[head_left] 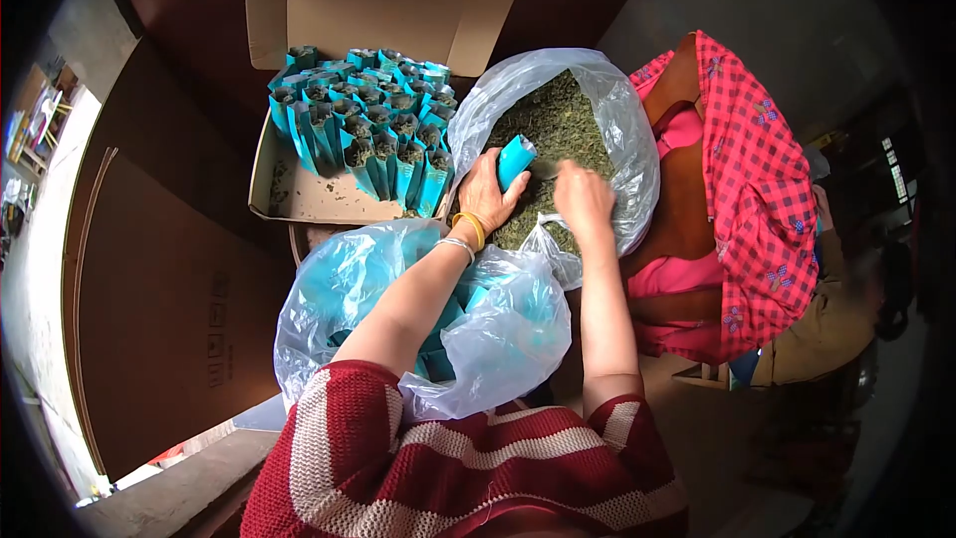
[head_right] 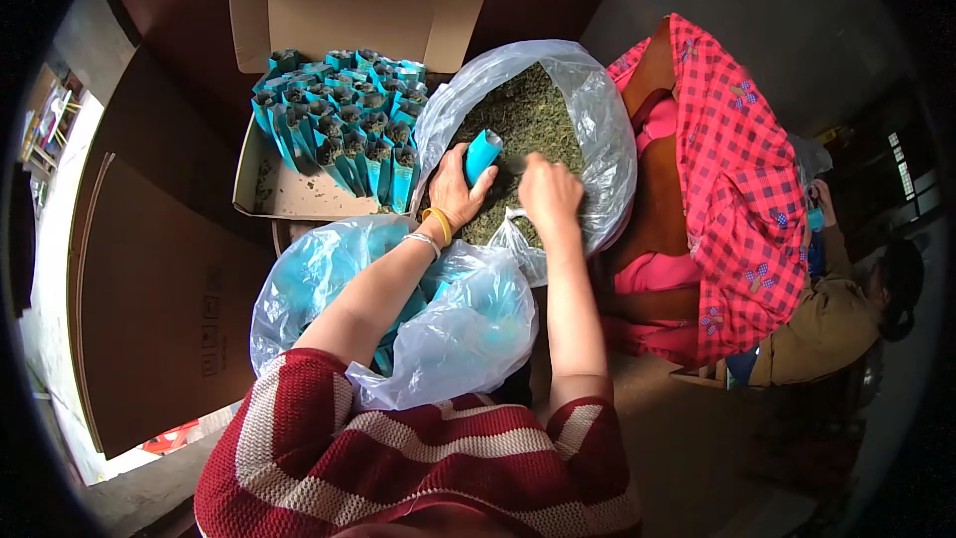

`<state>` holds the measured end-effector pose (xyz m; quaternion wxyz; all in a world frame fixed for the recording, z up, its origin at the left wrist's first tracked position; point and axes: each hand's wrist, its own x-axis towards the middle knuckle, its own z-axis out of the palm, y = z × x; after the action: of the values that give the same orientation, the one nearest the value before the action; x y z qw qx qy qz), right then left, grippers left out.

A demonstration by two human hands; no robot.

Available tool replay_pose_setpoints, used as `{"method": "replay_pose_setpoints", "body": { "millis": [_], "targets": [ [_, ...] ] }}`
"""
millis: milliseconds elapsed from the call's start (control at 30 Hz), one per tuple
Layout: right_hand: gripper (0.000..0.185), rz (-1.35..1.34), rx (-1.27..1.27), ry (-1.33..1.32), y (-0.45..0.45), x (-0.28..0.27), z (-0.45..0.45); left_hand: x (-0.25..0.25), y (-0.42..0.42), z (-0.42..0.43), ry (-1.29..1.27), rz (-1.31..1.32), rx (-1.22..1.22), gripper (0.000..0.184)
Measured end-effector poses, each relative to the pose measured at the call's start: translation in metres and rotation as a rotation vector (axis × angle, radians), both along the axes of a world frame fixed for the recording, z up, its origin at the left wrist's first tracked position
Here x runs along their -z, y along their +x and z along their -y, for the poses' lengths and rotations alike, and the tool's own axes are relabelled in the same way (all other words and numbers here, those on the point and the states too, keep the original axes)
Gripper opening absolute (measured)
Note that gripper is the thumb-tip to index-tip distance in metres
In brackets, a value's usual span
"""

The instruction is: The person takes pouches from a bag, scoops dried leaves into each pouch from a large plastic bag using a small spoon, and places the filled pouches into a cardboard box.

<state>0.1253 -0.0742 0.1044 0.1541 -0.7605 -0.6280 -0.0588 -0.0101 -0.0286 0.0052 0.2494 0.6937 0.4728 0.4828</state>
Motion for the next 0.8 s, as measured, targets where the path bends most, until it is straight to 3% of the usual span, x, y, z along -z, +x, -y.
{"method": "replay_pose_setpoints", "body": {
  "millis": [33,200,300,433,567,733,800],
  "targets": [
    [0.022,0.044,0.000,-0.152,-0.001,0.009,-0.004,0.000,0.000,0.000,0.008,0.009,0.001,0.065],
    [0.024,-0.169,-0.050,-0.167,-0.012,0.032,-0.015,0.007,0.001,-0.004,0.029,0.017,-0.032,0.064],
    [0.025,-0.651,-0.024,0.088,0.021,0.035,-0.019,0.002,-0.002,-0.001,-0.014,0.003,0.015,0.062],
    [0.024,-0.753,-0.049,0.279,0.026,-0.002,-0.004,0.001,-0.001,0.000,-0.003,0.001,0.008,0.060],
    [0.024,-0.463,-0.227,0.334,0.006,-0.013,0.008,-0.004,-0.002,0.001,0.016,-0.007,0.018,0.062],
    [0.023,-0.089,-0.133,0.375,-0.006,-0.021,0.011,-0.001,-0.002,0.001,0.036,0.014,-0.002,0.061],
    [0.022,0.030,-0.061,0.102,-0.005,-0.013,0.006,0.000,-0.002,0.000,0.037,0.020,0.006,0.060]
  ]
}}
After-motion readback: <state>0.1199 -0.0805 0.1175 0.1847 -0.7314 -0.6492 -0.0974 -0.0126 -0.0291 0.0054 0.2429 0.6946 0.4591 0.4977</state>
